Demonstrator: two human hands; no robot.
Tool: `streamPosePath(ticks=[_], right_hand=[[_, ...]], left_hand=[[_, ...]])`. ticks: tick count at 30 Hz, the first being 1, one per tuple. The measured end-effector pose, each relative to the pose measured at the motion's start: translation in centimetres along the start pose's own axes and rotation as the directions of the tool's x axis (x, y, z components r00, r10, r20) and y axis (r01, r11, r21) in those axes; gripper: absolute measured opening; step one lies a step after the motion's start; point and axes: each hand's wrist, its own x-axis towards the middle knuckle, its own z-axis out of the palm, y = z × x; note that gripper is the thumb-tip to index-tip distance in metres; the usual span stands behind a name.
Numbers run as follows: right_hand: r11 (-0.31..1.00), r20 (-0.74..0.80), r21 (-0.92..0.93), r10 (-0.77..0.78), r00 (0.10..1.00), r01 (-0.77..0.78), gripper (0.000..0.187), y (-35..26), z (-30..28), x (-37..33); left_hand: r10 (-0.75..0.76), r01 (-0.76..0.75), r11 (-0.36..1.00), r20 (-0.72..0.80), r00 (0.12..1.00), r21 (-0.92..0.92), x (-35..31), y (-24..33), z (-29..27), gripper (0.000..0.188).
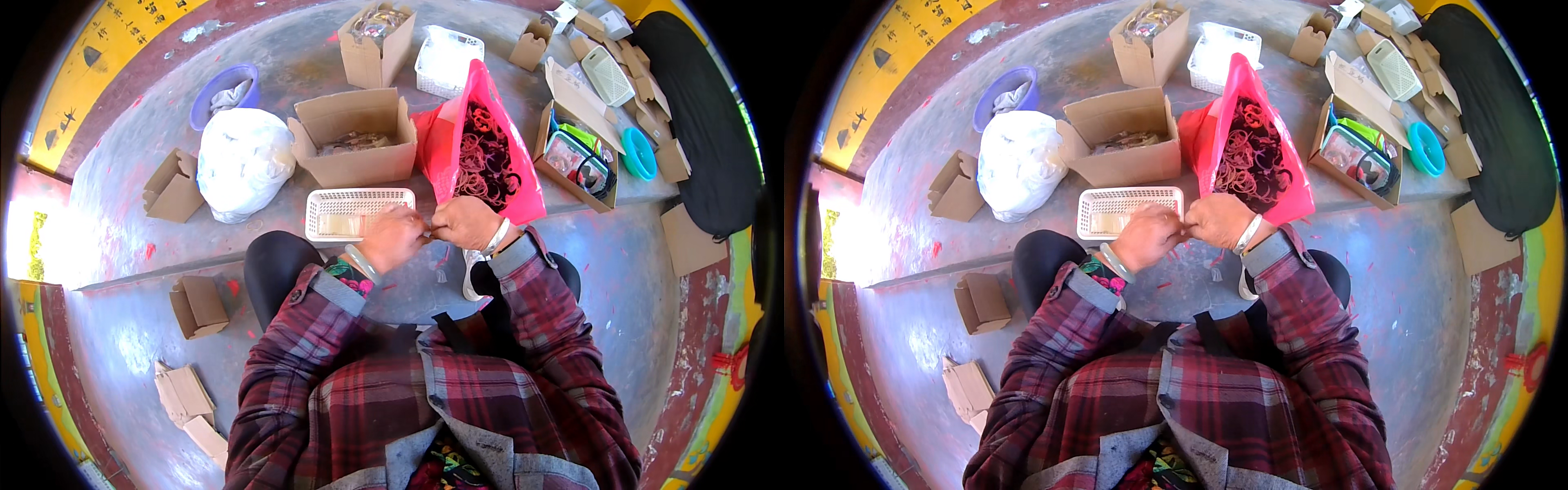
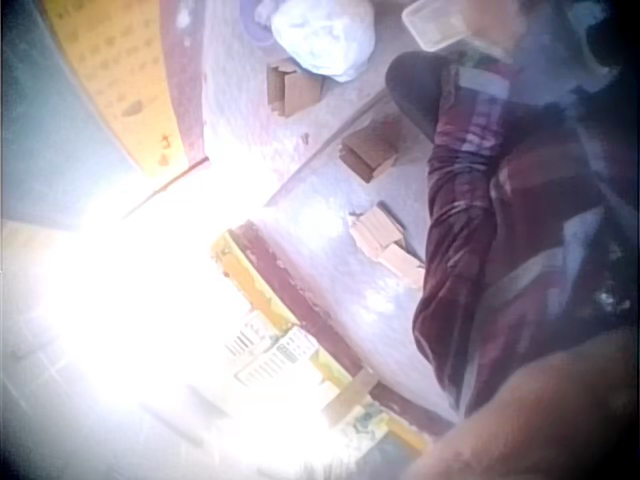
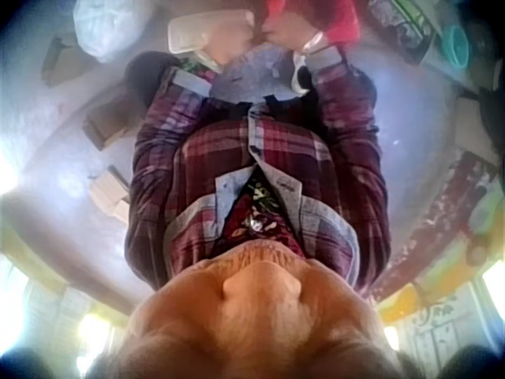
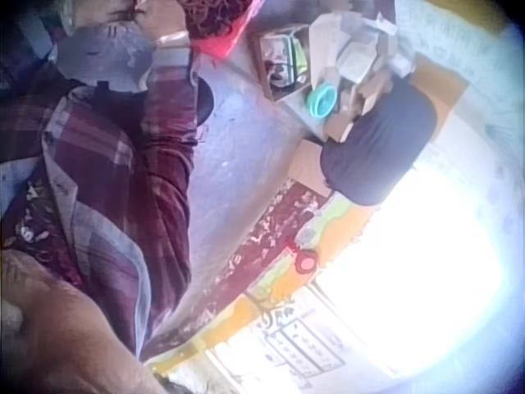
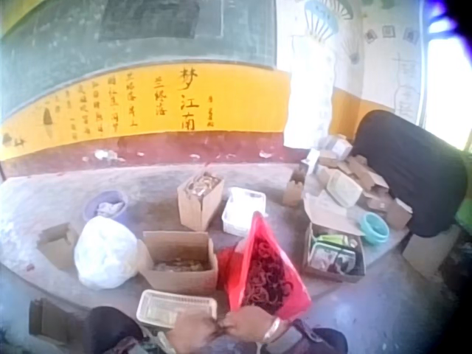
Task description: The person sits on the floor and repeatedly picks up small, dark, coiled objects from a red bag. They place each object into a small, clear plastic bag and then put the bag into a white basket. The person handles the items one at a time throughout the clip.
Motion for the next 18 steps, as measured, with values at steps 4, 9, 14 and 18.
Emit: streamPosePath(ticks=[4,9,14,18], right_hand=[[0.814,-0.161,0.521,0.388,0.908,-0.256,0.018,-0.6,-3.5,-0.6],[0.24,0.019,0.955,0.538,0.842,-0.174,0.025,-0.1,-2.9,-0.6],[0.292,0.017,0.936,0.521,0.853,-0.198,0.025,-0.8,-0.5,0.2],[0.273,0.003,0.944,0.557,0.83,-0.187,0.021,-0.7,-0.7,0.2]], left_hand=[[-0.301,0.301,0.788,0.09,0.949,-0.537,-0.1,-1.1,1.4,0.016],[-0.488,0.131,0.086,0.073,0.87,-0.988,0.0,-1.5,1.9,0.016],[-0.479,0.051,-0.01,0.05,0.876,-0.999,0.4,-0.4,1.9,0.02],[-0.518,0.064,0.021,0.044,0.854,-0.998,0.4,-1.1,2.0,0.017]])
